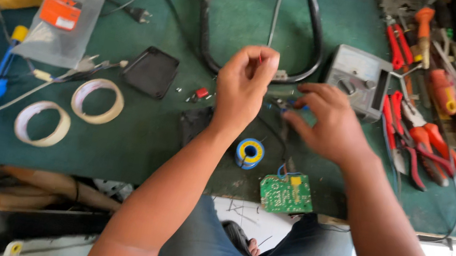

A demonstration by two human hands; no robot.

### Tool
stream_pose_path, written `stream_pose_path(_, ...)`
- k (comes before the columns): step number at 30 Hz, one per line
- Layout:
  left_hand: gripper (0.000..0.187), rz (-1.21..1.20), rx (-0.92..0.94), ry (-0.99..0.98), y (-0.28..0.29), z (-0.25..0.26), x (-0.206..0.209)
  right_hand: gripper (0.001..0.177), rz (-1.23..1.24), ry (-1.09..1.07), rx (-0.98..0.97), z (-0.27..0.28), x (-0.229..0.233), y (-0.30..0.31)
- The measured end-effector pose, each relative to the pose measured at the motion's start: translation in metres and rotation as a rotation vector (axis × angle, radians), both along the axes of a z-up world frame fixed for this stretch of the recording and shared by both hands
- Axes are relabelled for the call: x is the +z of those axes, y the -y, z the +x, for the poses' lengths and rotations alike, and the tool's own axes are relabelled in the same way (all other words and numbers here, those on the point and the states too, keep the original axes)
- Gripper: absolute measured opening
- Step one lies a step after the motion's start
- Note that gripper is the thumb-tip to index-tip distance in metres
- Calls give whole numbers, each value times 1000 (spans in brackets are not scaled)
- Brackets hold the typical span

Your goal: The person solders a wire to a green circuit board using a soldering iron and solder wire. They then strip the end of a black cable with pliers and solder it to the circuit board.

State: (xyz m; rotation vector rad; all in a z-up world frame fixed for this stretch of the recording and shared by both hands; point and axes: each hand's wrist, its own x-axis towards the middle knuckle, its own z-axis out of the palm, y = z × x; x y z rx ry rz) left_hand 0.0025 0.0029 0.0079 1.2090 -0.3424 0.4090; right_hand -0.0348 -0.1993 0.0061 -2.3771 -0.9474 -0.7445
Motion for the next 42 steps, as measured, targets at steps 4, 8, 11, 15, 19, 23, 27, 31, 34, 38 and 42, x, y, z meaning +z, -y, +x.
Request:
stream_pose_path(4,14,-78,36,-102,-13,7,17,12,-22,-292,18,-40,59,-34)
stream_pose_path(8,19,-139,-67,-157,-17,1,20,51,-238,-536,42,-63,60,-66)
stream_pose_path(11,18,-122,-89,-111,-12,12,9,59,-275,-472,-14,-64,35,-72)
stream_pose_path(15,15,-70,-100,-116,-14,21,-1,48,-149,-303,16,-69,13,-66)
stream_pose_path(19,14,-26,-153,-143,-17,25,-5,50,137,-360,90,-82,57,-34)
stream_pose_path(23,13,121,-294,-182,-10,24,-15,44,266,-179,-6,-77,48,22)
stream_pose_path(27,32,331,-455,-115,-11,2,-6,41,250,-122,-16,-64,13,61)
stream_pose_path(31,36,383,-563,-85,-1,-4,-14,40,208,-126,-24,-67,22,41)
stream_pose_path(34,38,543,-522,-20,0,-5,-10,39,187,-139,23,-65,29,30)
stream_pose_path(38,19,732,-380,67,2,-2,-14,42,149,-165,54,-56,26,29)
stream_pose_path(42,37,774,-338,159,-8,-3,-8,44,151,-166,66,-48,28,26)
